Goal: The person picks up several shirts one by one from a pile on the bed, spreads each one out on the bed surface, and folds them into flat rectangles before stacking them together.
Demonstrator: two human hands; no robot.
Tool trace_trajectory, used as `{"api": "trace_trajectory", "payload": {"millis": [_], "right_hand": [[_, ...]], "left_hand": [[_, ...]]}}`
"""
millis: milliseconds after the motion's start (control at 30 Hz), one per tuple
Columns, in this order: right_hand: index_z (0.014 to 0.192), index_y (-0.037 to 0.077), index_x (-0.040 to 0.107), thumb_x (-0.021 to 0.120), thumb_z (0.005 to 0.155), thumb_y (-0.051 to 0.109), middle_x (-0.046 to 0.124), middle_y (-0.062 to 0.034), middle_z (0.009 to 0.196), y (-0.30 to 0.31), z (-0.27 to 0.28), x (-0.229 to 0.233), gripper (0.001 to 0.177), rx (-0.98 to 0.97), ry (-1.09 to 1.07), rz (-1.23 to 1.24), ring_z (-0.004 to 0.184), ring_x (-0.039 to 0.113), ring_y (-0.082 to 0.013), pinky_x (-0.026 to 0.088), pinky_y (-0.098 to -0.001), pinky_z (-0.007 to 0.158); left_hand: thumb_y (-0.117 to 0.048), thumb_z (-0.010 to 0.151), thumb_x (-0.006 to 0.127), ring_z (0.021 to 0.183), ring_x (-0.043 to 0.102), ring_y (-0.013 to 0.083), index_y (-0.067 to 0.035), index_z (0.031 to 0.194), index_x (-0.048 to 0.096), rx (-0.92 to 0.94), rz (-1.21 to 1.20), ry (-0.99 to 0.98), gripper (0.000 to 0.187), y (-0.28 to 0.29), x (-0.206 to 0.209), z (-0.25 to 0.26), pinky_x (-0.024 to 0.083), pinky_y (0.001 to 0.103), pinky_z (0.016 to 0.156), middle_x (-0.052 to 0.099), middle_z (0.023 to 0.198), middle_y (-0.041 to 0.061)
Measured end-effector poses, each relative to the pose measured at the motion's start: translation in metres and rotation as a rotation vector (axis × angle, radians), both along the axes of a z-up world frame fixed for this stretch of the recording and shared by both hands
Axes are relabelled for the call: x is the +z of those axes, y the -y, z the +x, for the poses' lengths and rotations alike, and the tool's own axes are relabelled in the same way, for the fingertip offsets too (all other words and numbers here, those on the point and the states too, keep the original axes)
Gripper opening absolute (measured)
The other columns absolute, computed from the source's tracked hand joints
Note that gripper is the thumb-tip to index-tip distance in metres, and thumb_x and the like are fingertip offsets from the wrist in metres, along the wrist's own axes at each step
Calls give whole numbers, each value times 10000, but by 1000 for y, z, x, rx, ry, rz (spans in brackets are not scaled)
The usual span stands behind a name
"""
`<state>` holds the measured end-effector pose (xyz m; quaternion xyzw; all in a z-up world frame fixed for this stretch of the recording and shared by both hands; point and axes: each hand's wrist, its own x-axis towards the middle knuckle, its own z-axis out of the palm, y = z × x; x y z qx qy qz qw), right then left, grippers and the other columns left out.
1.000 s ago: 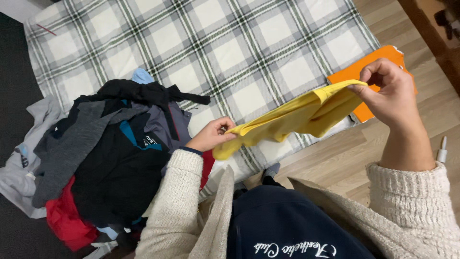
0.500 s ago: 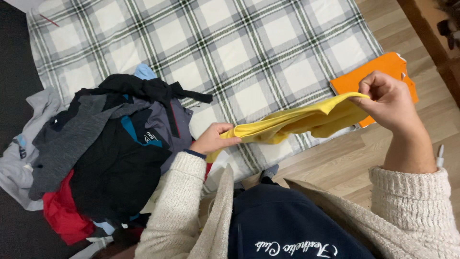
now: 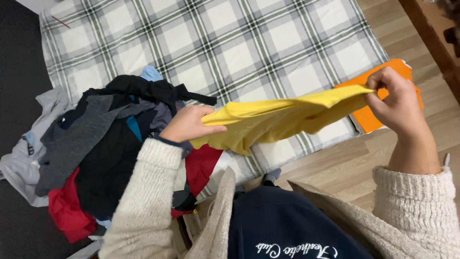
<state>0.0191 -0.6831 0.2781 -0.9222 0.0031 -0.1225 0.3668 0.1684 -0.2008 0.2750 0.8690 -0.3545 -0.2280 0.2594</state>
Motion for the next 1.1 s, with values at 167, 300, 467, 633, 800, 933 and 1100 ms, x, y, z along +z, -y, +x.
{"api": "trace_trajectory", "payload": {"millis": [167, 300, 467, 633, 800, 933, 1100], "right_hand": [[1049, -4, 540, 557, 944, -150, 553, -109, 1053, 9, 5, 11, 180, 29, 34, -129, 1003, 528, -249, 429, -355, 911], [1203, -21, 546, 649, 1137, -162, 557, -144, 1146, 8, 1, 17, 187, -29, 149, -13, 976, 469, -217, 381, -331, 868], [1246, 55, 816, 680, 1100, -114, 552, -102, 1056, -3, 1, 16, 261, -75, 122, -360, 982, 557, -242, 485, -361, 863], [1245, -53, 831, 749, 1137, -203, 668, -214, 1199, -12, 4, 20, 203, -47, 346, -400, 1143, 628, -379, 507, -444, 1015], [1226, -159, 663, 463, 1082, -270, 620, -256, 1006, -44, 5, 20, 270, -110, 163, 163, 775, 689, -311, 613, -364, 723], [1183, -92, 708, 499, 1038, -178, 703, -184, 1029, -42, 4, 16, 269, -151, 24, 83, 833, 711, -257, 616, -326, 788], [1163, -39, 696, 596, 1058, -81, 714, -130, 856, -19, -18, -4, 150, -126, -105, -56, 766, 699, -182, 525, -277, 755]], "left_hand": [[-431, 855, 784, 609, 441, 66, -204, 648, 543, 189, -185, -173, 391, -15, -23, 20, 285, 282, 559, 479, 627, -76], [-229, 883, 813, 640, 475, -7, -185, 771, 525, 227, -651, -373, 312, -28, -7, 24, 365, 169, 567, 523, 701, -89], [-142, 875, 864, 645, 365, 16, -194, 782, 474, 325, -556, -148, 404, -28, 38, 19, 310, 164, 583, 437, 739, -89], [-104, 935, 824, 644, 391, 63, -142, 967, 728, 419, -457, 72, 108, -23, 57, 16, 332, 230, 617, 500, 700, -56], [-108, 972, 804, 643, 476, 163, -143, 985, 812, 492, -425, 555, 39, -19, 52, 10, 352, 321, 588, 475, 751, -4], [-166, 959, 784, 695, 546, 185, -187, 993, 816, 509, -312, 492, 52, -29, 32, 13, 400, 345, 623, 537, 786, -6], [-77, 834, 722, 810, 657, 161, -195, 1021, 828, 323, -11, 114, 245, -51, 28, 4, 482, 350, 720, 719, 883, -14]]}}
